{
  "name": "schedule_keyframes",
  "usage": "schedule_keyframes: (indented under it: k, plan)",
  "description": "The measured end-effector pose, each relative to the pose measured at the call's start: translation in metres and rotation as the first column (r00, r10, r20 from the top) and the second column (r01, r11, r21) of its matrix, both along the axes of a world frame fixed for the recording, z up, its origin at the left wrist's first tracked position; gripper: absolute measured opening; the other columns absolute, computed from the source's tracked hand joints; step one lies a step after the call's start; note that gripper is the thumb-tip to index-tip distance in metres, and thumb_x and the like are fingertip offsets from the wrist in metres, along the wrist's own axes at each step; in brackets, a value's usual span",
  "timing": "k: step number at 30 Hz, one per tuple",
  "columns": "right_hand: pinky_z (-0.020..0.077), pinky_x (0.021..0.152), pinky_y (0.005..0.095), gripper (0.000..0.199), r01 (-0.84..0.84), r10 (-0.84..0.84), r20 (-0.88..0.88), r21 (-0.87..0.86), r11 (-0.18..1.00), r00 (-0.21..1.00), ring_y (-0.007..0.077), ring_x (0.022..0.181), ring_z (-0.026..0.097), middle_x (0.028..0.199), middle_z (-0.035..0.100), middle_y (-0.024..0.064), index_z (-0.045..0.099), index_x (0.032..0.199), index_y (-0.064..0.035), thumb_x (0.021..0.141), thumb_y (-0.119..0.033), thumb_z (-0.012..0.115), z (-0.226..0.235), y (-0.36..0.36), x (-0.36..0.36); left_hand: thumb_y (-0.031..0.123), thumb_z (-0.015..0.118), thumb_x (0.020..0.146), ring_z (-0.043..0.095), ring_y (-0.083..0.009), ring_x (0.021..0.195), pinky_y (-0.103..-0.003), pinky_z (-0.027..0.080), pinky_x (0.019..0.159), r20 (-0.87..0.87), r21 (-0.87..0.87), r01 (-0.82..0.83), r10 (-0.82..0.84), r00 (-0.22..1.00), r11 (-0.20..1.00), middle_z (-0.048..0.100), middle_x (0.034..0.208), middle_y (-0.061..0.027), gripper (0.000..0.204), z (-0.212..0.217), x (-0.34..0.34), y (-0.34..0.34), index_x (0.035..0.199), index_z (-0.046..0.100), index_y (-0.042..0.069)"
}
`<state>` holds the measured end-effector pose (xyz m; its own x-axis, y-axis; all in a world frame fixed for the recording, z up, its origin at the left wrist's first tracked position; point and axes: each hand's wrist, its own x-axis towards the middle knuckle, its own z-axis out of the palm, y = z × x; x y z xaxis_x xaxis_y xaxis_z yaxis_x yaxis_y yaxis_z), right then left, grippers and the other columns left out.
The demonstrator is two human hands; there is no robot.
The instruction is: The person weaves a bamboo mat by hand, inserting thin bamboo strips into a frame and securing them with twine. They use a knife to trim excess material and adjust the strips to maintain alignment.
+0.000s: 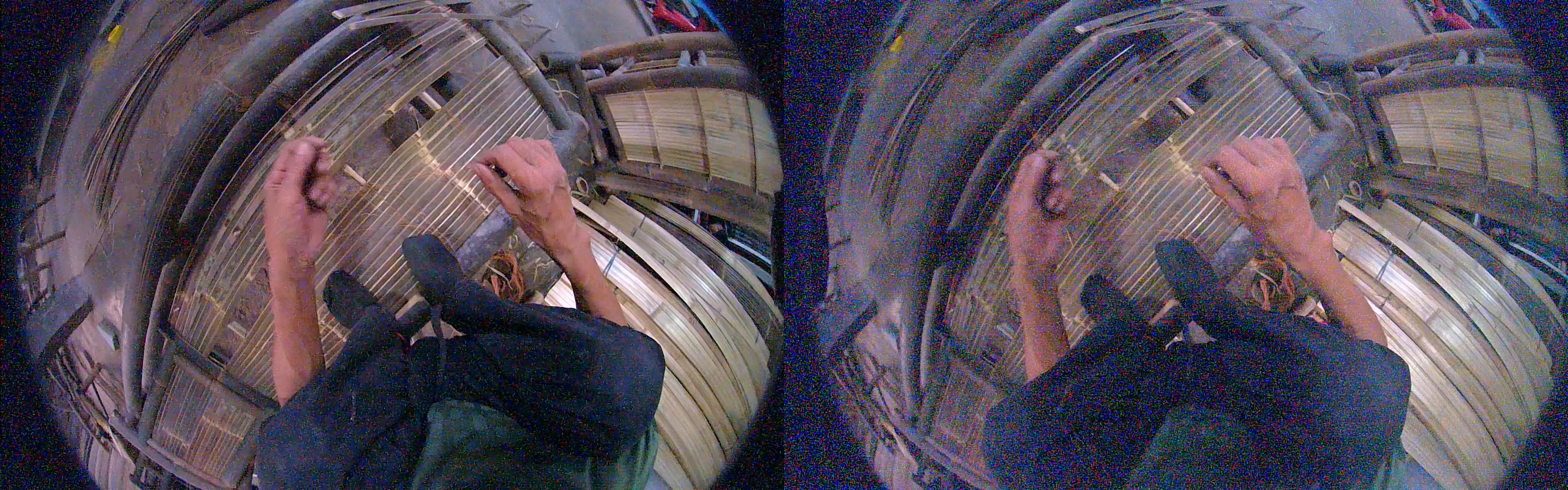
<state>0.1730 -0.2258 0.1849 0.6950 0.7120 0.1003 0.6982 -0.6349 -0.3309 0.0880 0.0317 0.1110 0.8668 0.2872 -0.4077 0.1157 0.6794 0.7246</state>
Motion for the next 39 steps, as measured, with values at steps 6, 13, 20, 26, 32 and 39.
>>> schedule_keyframes:
  k: [6, 13, 20, 26, 32, 39]
  plan:
    - [0.0469, 0.064, 0.0362, 0.016, 0.041, -0.017, -0.175, 0.136, 0.990, 0.984, 0.0299, 0.074, 0.060, 0.079, 0.061, 0.0115, 0.060, 0.087, -0.0053, 0.083, -0.020, 0.064, -0.004, 0.027, -0.008, 0.022, 0.047, 0.096, 0.036, -0.0023, 0.049, -0.019, 0.031, 0.043, -0.025, 0.173, 0.392, -0.394, 0.919, 0.904, 0.062, 0.091, -0.0041, 0.020, 0.007, 0.003, -0.048, 0.098, 0.058, 0.006]
    - [0.0462, 0.062, 0.0303, 0.024, 0.241, -0.078, -0.625, 0.180, 0.954, 0.777, 0.0131, 0.069, 0.056, 0.074, 0.060, 0.0073, 0.063, 0.095, 0.0003, 0.088, -0.023, 0.061, -0.005, 0.024, -0.009, 0.024, 0.042, 0.098, 0.033, -0.0022, 0.047, -0.019, 0.027, 0.042, -0.031, 0.210, 0.486, -0.492, 0.870, 0.848, 0.065, 0.089, -0.0034, 0.020, 0.010, 0.005, -0.054, 0.098, 0.053, 0.008]
    - [0.0352, 0.052, 0.0208, 0.027, 0.445, -0.153, -0.883, 0.068, 0.893, 0.443, 0.0034, 0.060, 0.042, 0.069, 0.051, -0.0045, 0.064, 0.093, -0.0039, 0.092, -0.030, 0.057, -0.024, 0.017, -0.004, 0.027, 0.040, 0.099, 0.038, -0.0030, 0.050, -0.020, 0.032, 0.044, -0.093, 0.253, 0.609, -0.608, 0.789, 0.752, 0.064, 0.090, -0.0029, 0.021, 0.005, 0.004, -0.050, 0.099, 0.049, 0.008]
    - [0.0319, 0.051, 0.0195, 0.029, 0.506, -0.098, -0.969, 0.033, 0.862, 0.229, 0.0025, 0.058, 0.037, 0.067, 0.045, -0.0073, 0.065, 0.098, -0.0057, 0.093, -0.032, 0.055, -0.036, 0.010, -0.006, 0.026, 0.042, 0.098, 0.051, -0.0119, 0.064, -0.028, 0.043, 0.057, -0.266, 0.486, 0.592, -0.536, 0.801, 0.643, 0.060, 0.085, -0.0068, 0.024, -0.016, -0.009, -0.032, 0.096, 0.050, 0.004]
    - [0.0317, 0.052, 0.0184, 0.029, 0.444, -0.136, -0.954, -0.003, 0.896, 0.268, 0.0016, 0.061, 0.039, 0.068, 0.046, -0.0074, 0.065, 0.098, -0.0062, 0.093, -0.032, 0.055, -0.052, 0.004, -0.008, 0.025, 0.043, 0.098, 0.059, -0.0144, 0.072, -0.032, 0.044, 0.061, -0.235, 0.626, 0.533, -0.514, 0.825, 0.569, 0.051, 0.074, -0.0063, 0.023, -0.030, -0.045, -0.007, 0.093, 0.050, 0.003]
    - [0.0326, 0.051, 0.0180, 0.028, 0.374, -0.152, -0.934, -0.021, 0.927, 0.323, 0.0014, 0.060, 0.041, 0.073, 0.051, -0.0064, 0.064, 0.103, -0.0069, 0.093, -0.032, 0.054, -0.056, 0.009, -0.010, 0.026, 0.043, 0.098, 0.049, -0.0088, 0.062, -0.025, 0.040, 0.058, -0.427, 0.450, 0.656, -0.499, 0.754, 0.606, 0.046, 0.071, -0.0002, 0.023, -0.013, -0.055, 0.009, 0.089, 0.049, 0.006]
